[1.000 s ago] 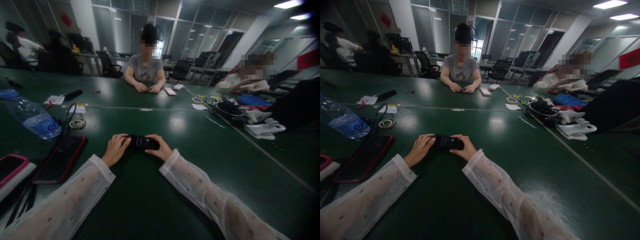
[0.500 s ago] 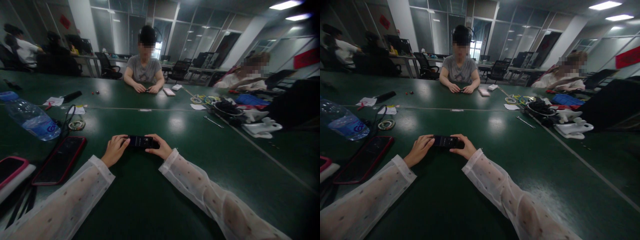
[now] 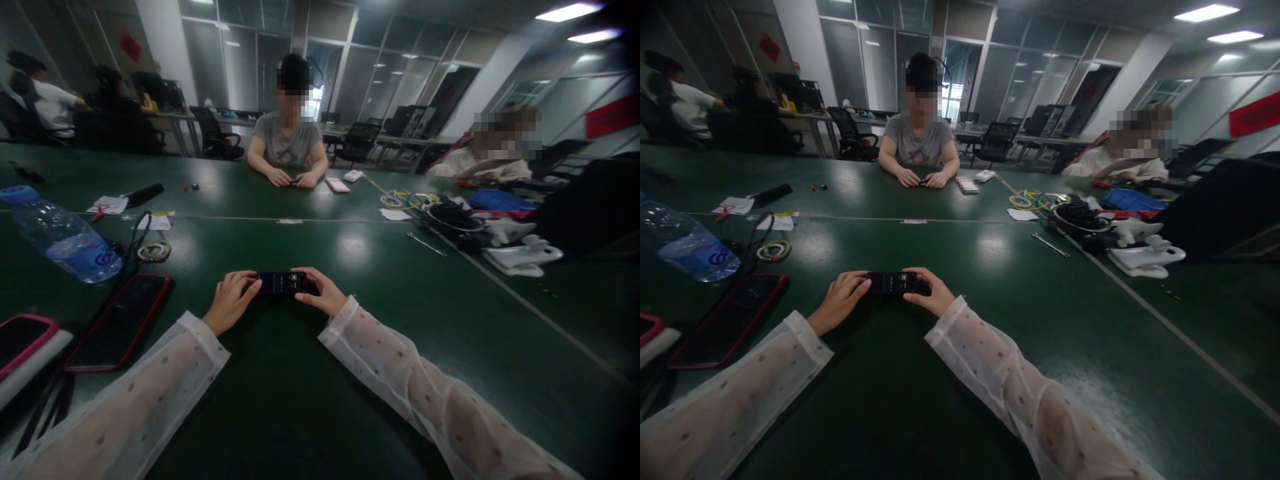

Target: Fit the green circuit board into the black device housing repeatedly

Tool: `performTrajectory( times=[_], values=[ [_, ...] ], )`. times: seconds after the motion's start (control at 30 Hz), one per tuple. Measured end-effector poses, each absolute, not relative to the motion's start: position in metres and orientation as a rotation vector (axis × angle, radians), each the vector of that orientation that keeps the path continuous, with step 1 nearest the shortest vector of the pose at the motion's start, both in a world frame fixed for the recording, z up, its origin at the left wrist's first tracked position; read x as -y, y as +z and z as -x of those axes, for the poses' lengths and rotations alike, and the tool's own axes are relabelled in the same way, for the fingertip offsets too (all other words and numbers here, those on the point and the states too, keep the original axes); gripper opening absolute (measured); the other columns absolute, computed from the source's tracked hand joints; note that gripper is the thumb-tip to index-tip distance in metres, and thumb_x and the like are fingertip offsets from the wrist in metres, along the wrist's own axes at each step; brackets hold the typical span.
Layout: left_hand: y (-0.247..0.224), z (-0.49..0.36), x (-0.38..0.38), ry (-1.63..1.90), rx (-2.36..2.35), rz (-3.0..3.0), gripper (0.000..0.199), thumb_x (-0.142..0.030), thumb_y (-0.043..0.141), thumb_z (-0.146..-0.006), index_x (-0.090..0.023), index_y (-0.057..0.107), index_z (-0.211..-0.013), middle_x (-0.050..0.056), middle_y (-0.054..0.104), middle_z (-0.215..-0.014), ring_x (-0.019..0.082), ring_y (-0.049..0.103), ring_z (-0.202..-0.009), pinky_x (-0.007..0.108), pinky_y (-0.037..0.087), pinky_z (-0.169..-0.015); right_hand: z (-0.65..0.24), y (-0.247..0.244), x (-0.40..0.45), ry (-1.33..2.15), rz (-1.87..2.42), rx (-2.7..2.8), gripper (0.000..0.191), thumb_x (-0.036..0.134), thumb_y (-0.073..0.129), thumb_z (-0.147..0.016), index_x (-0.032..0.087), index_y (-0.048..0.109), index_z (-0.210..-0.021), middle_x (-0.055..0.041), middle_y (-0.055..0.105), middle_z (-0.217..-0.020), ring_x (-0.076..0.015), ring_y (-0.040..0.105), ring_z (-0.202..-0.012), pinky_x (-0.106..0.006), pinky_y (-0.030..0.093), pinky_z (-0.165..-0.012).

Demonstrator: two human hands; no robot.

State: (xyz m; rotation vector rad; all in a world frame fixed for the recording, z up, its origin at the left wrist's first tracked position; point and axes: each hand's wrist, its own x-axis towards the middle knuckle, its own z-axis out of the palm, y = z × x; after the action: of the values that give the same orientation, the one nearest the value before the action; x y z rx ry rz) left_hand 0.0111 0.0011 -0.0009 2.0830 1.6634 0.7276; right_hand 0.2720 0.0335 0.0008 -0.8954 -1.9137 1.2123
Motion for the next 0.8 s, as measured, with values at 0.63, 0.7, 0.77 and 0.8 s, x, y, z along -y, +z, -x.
performTrajectory(
  times=[0.63, 0.7, 0.77, 0.8],
  values=[
    [-0.002, -0.011, -0.001, 0.730, -1.642, -2.100, 0.042, -0.051, 0.033, -0.097, -0.023, 0.061, -0.111, 0.004, 0.056, -0.129, 0.026, 0.041, -0.123, 0.050, 0.034, -0.099, -0.273, 0.008, -0.028, 1.241, 0.927, 1.904, 0.052, 0.033, 0.072, -0.077, 0.027, 0.049, -0.123, -0.0061, 0.059, -0.122, -0.0240, 0.056, -0.115, -0.050, 0.041, -0.102],
    [-0.004, -0.010, -0.002, 0.740, -1.646, -2.098, 0.042, -0.051, 0.032, -0.097, -0.023, 0.061, -0.111, 0.003, 0.056, -0.128, 0.026, 0.042, -0.123, 0.050, 0.034, -0.099, -0.273, 0.004, -0.030, 1.221, 0.917, 1.902, 0.052, 0.033, 0.072, -0.077, 0.027, 0.049, -0.123, -0.0059, 0.060, -0.121, -0.0235, 0.057, -0.115, -0.049, 0.040, -0.103],
    [-0.006, -0.010, -0.003, 0.759, -1.655, -2.094, 0.041, -0.050, 0.032, -0.097, -0.024, 0.061, -0.112, 0.003, 0.057, -0.128, 0.026, 0.042, -0.123, 0.049, 0.035, -0.098, -0.272, 0.000, -0.031, 1.195, 0.902, 1.896, 0.052, 0.032, 0.072, -0.077, 0.026, 0.048, -0.123, -0.0057, 0.060, -0.120, -0.0229, 0.057, -0.114, -0.048, 0.040, -0.104],
    [-0.007, -0.010, -0.004, 0.772, -1.659, -2.094, 0.041, -0.049, 0.032, -0.097, -0.024, 0.060, -0.113, 0.003, 0.057, -0.127, 0.026, 0.043, -0.122, 0.049, 0.035, -0.099, -0.272, -0.002, -0.032, 1.187, 0.898, 1.894, 0.052, 0.032, 0.071, -0.077, 0.026, 0.048, -0.124, -0.0057, 0.060, -0.120, -0.0227, 0.057, -0.113, -0.048, 0.040, -0.104]
  ],
)
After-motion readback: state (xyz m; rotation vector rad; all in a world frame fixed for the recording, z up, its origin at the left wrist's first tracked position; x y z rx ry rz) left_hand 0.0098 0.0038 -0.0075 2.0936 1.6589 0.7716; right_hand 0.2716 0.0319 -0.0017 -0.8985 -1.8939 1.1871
